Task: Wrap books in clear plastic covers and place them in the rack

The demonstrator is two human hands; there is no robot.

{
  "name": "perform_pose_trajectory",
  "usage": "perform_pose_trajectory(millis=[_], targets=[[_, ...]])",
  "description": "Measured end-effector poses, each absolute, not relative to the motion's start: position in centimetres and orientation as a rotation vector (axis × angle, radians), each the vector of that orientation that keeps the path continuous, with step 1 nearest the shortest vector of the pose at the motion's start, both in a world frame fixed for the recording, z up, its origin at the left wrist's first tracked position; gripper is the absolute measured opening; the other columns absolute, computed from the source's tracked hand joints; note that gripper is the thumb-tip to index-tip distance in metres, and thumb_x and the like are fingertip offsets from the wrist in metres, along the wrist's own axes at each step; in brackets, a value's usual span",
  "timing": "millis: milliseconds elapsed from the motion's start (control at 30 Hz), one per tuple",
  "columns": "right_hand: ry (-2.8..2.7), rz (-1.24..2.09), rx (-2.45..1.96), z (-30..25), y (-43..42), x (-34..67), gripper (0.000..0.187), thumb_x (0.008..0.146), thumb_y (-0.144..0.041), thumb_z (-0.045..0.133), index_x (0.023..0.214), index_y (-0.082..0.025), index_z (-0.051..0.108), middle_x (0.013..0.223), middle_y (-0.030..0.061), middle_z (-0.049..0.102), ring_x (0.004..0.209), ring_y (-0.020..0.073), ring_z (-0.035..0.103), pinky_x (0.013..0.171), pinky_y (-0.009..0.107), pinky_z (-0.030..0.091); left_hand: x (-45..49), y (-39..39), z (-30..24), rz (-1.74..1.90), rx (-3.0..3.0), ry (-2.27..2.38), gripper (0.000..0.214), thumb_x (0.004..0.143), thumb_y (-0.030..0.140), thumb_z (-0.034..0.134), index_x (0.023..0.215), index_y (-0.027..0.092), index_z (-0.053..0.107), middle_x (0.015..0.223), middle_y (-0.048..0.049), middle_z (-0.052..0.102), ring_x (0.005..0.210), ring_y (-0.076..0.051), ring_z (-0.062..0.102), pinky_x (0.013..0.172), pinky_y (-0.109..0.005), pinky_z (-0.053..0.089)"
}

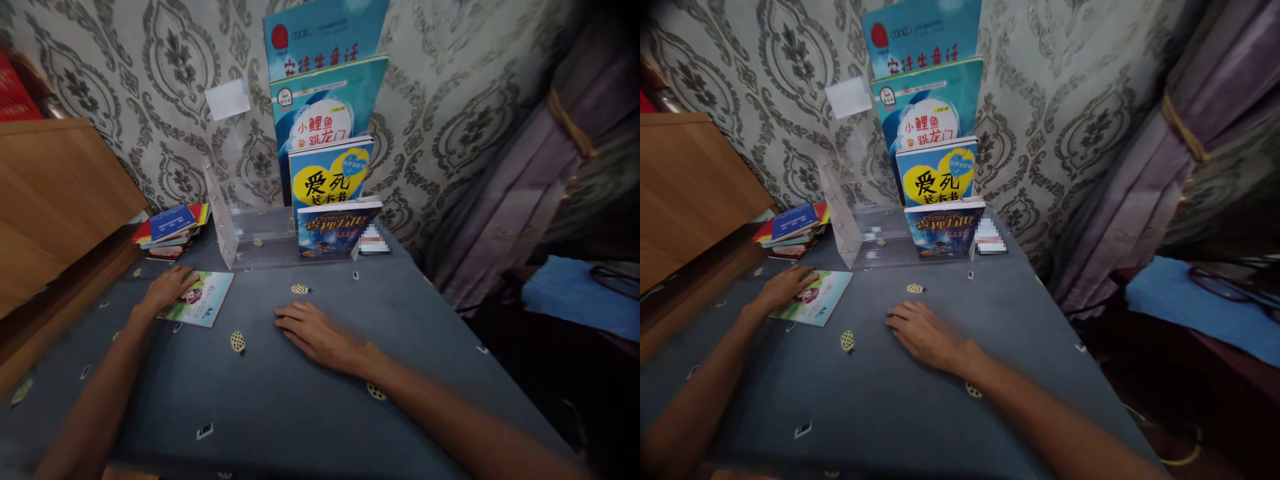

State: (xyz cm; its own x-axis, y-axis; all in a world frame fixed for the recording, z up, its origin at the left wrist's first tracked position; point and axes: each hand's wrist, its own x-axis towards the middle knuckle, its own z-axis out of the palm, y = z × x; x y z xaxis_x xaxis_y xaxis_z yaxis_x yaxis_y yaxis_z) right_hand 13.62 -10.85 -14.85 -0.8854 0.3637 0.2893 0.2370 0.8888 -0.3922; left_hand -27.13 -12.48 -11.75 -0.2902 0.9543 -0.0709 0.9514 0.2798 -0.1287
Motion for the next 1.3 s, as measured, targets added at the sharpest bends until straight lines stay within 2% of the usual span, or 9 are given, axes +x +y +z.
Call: perform_pose_trajectory(millis=[167, 333, 500, 733, 867, 933, 1033, 1133, 1300], targets=[[-2.703, 0.497, -0.441, -14.9, -10.8, 13.6, 0.027, 0.101, -0.018, 0.047, 0.12, -0.015, 0.067, 0.131, 0.0099, 0.066, 0.116, 0.0228, 0.059, 0.104, 0.043, 0.048, -26.4, -13.5, -11.2, 0.307, -1.867, -2.518, 0.065, 0.097, 0.061, 0.025, 0.144, 0.025, 0.052, 0.143, -0.0132, 0.056, 0.125, -0.032, 0.058, 0.1, -0.041, 0.047], [-2.669, 0.484, -0.429, -15.3, -10.7, 13.6, 0.026, 0.101, -0.019, 0.047, 0.118, -0.016, 0.068, 0.129, 0.0098, 0.067, 0.116, 0.0228, 0.059, 0.103, 0.042, 0.048, -23.9, -15.0, -9.8, 0.43, -1.805, -2.555, 0.065, 0.097, 0.061, 0.025, 0.146, 0.026, 0.051, 0.14, -0.0157, 0.059, 0.117, -0.035, 0.064, 0.094, -0.045, 0.049], [-2.568, 0.469, -0.496, -15.8, -10.5, 13.7, 0.024, 0.101, -0.019, 0.048, 0.115, -0.018, 0.068, 0.121, 0.0111, 0.069, 0.113, 0.0228, 0.062, 0.102, 0.043, 0.049, -20.3, -16.5, -8.7, 0.543, -1.825, -2.493, 0.06, 0.099, 0.055, 0.029, 0.138, 0.019, 0.057, 0.129, -0.0192, 0.064, 0.111, -0.039, 0.066, 0.09, -0.049, 0.05], [-2.335, 0.5, -0.851, -15.7, -9.1, 14.5, 0.029, 0.102, -0.022, 0.044, 0.122, -0.016, 0.064, 0.12, 0.0121, 0.068, 0.113, 0.0233, 0.061, 0.099, 0.04, 0.049, -14.2, -18.2, -8.0, 0.614, -1.947, -2.415, 0.049, 0.098, 0.049, 0.032, 0.12, 0.021, 0.066, 0.113, -0.0161, 0.072, 0.106, -0.037, 0.069, 0.083, -0.046, 0.051], [-2.22, 0.505, -1.033, -15.3, -7.3, 15.5, 0.031, 0.101, -0.022, 0.043, 0.122, -0.015, 0.065, 0.118, 0.0124, 0.069, 0.113, 0.0238, 0.062, 0.1, 0.04, 0.048, -10.5, -18.7, -8.3, 0.39, -2.175, -2.432, 0.053, 0.096, 0.05, 0.037, 0.134, 0.021, 0.058, 0.098, -0.0125, 0.074, 0.095, -0.033, 0.071, 0.077, -0.04, 0.051], [-2.175, 0.496, -1.125, -15.2, -6.4, 16.0, 0.03, 0.101, -0.022, 0.044, 0.121, -0.015, 0.066, 0.117, 0.0124, 0.071, 0.111, 0.0234, 0.064, 0.098, 0.038, 0.048, -8.8, -18.8, -9.0, 0.146, -2.401, -2.529, 0.058, 0.095, 0.052, 0.038, 0.143, 0.02, 0.049, 0.086, -0.0078, 0.074, 0.075, -0.027, 0.071, 0.068, -0.035, 0.05], [-2.134, 0.481, -1.216, -15.2, -5.4, 16.6, 0.028, 0.1, -0.021, 0.045, 0.118, -0.016, 0.067, 0.115, 0.0116, 0.072, 0.107, 0.0223, 0.066, 0.093, 0.033, 0.048, -6.6, -18.6, -10.1, -0.259, -2.658, -2.708, 0.067, 0.093, 0.052, 0.042, 0.15, 0.017, 0.036, 0.067, 0.0013, 0.067, 0.046, -0.017, 0.059, 0.053, -0.028, 0.047], [-2.115, 0.469, -1.256, -15.1, -4.9, 16.9, 0.027, 0.099, -0.021, 0.046, 0.116, -0.017, 0.067, 0.114, 0.0107, 0.073, 0.105, 0.0222, 0.067, 0.091, 0.032, 0.048, -5.0, -18.2, -10.8, -0.468, -2.667, -2.802, 0.071, 0.091, 0.048, 0.048, 0.151, 0.014, 0.032, 0.064, 0.0048, 0.061, 0.04, -0.013, 0.055, 0.045, -0.024, 0.044], [-2.126, 0.448, -1.295, -15.2, -5.2, 17.2, 0.029, 0.096, -0.017, 0.048, 0.118, -0.015, 0.067, 0.114, 0.0121, 0.07, 0.106, 0.0233, 0.066, 0.093, 0.033, 0.049, -4.1, -17.5, -11.1, -0.562, -2.649, -2.857, 0.074, 0.091, 0.041, 0.051, 0.155, 0.014, 0.025, 0.065, 0.006, 0.061, 0.041, -0.011, 0.056, 0.04, -0.021, 0.042]])
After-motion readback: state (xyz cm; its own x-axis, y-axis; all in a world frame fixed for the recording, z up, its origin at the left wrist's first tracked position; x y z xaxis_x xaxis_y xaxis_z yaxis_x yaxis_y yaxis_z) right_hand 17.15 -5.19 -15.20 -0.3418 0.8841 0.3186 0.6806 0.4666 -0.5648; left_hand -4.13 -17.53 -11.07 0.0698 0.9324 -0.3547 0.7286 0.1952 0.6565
